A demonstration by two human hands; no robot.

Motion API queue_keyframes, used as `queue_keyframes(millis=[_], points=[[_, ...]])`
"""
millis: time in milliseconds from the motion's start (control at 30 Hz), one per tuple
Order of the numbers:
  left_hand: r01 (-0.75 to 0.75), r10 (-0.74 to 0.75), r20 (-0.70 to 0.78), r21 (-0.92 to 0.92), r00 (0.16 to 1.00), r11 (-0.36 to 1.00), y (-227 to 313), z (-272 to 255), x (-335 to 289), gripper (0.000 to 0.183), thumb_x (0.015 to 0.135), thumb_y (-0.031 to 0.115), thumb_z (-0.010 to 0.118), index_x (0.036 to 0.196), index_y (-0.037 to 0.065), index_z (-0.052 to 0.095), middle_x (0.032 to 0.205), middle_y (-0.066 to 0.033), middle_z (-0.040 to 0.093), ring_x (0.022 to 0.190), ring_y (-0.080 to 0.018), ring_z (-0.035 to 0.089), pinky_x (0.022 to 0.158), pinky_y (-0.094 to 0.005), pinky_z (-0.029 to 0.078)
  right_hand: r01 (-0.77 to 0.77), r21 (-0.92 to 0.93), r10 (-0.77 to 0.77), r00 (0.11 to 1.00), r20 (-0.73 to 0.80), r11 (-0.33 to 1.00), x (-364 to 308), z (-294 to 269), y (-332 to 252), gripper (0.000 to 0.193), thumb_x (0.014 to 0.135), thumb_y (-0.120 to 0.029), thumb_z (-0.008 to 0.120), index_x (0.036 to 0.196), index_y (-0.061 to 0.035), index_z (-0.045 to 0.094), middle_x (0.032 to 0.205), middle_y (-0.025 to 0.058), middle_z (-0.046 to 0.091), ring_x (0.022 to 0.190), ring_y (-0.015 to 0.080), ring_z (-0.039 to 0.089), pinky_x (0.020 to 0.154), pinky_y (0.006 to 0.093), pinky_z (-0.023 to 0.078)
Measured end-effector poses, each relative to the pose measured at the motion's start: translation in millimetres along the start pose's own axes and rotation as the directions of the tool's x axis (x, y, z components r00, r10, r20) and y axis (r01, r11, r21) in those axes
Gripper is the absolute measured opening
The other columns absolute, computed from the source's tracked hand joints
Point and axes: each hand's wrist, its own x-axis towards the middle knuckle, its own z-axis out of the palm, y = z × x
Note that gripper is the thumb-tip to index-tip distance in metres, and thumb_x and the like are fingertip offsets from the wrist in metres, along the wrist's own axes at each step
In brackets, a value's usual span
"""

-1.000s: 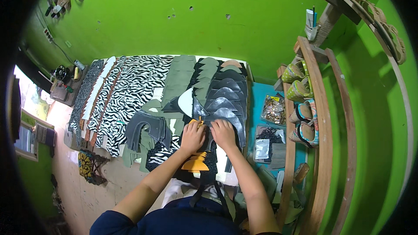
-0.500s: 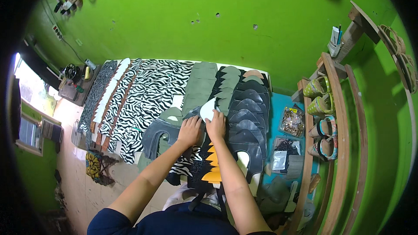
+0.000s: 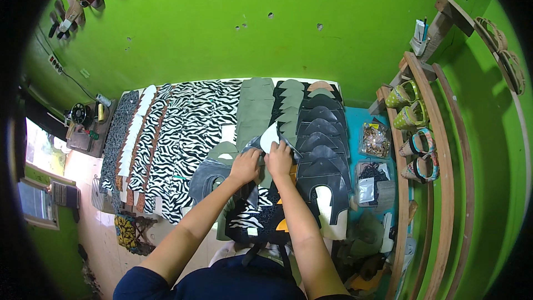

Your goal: Organize and stack various leather shoe components on a table.

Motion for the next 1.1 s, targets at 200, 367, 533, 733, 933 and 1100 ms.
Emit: queue_keyframes(millis=[200,367,533,733,933,1100], points=[[0.000,0.000,0.022,-0.013,1.000,1.000,4,-4,2,0.042,0.073,0.014,0.057,0.114,0.007,0.050,0.114,-0.0105,0.053,0.103,-0.0269,0.054,0.083,-0.0399,0.043,0.321,-0.439,-0.366,0.930,-0.019,0.839,-3,14,15,0.018,0.073,-0.017,0.059,0.080,-0.0006,0.057,0.084,0.0150,0.062,0.071,0.0241,0.064,0.054,0.0284,0.052],[0.061,-0.063,0.064,0.037,0.996,0.997,22,-16,4,0.045,0.075,0.016,0.058,0.118,0.008,0.048,0.117,-0.0114,0.051,0.109,-0.0291,0.050,0.086,-0.0398,0.042,0.114,-0.203,-0.152,0.971,-0.185,0.973,2,-23,16,0.010,0.078,-0.015,0.056,0.073,-0.0079,0.053,0.069,0.0073,0.058,0.061,0.0232,0.063,0.052,0.0322,0.051],[0.082,-0.108,-0.227,-0.122,0.968,0.989,47,-24,22,0.049,0.077,0.019,0.061,0.122,0.008,0.045,0.124,-0.0122,0.045,0.113,-0.0317,0.045,0.090,-0.0426,0.038,0.257,-0.031,-0.252,0.906,-0.340,0.966,-1,-78,60,0.005,0.078,-0.011,0.058,0.078,-0.0070,0.054,0.071,0.0087,0.057,0.065,0.0262,0.061,0.057,0.0358,0.049],[0.137,-0.111,0.080,-0.515,0.991,0.846,74,-10,35,0.024,0.083,0.022,0.059,0.096,0.001,0.058,0.081,-0.0197,0.062,0.079,-0.0375,0.060,0.069,-0.0409,0.048,0.202,0.171,-0.197,0.979,-0.050,0.964,-25,-126,125,0.016,0.090,-0.017,0.046,0.095,-0.0049,0.054,0.089,0.0157,0.063,0.078,0.0347,0.061,0.067,0.0435,0.049],[0.187,-0.167,0.084,-0.472,0.982,0.861,124,31,10,0.023,0.086,0.022,0.055,0.091,0.000,0.059,0.084,-0.0190,0.064,0.081,-0.0356,0.062,0.072,-0.0424,0.048,0.037,0.385,-0.061,0.997,0.051,0.922,-57,-132,163,0.022,0.087,-0.016,0.053,0.107,-0.0063,0.053,0.087,0.0159,0.062,0.079,0.0329,0.061,0.067,0.0404,0.048],[0.249,-0.229,0.097,-0.323,0.968,0.913,153,44,-4,0.027,0.085,0.029,0.057,0.087,0.002,0.061,0.078,-0.0175,0.064,0.075,-0.0334,0.063,0.067,-0.0410,0.050,0.059,0.430,-0.085,0.995,0.042,0.901,-76,-125,180,0.028,0.079,-0.008,0.062,0.107,-0.0073,0.056,0.088,0.0130,0.062,0.079,0.0295,0.061,0.067,0.0381,0.047]])
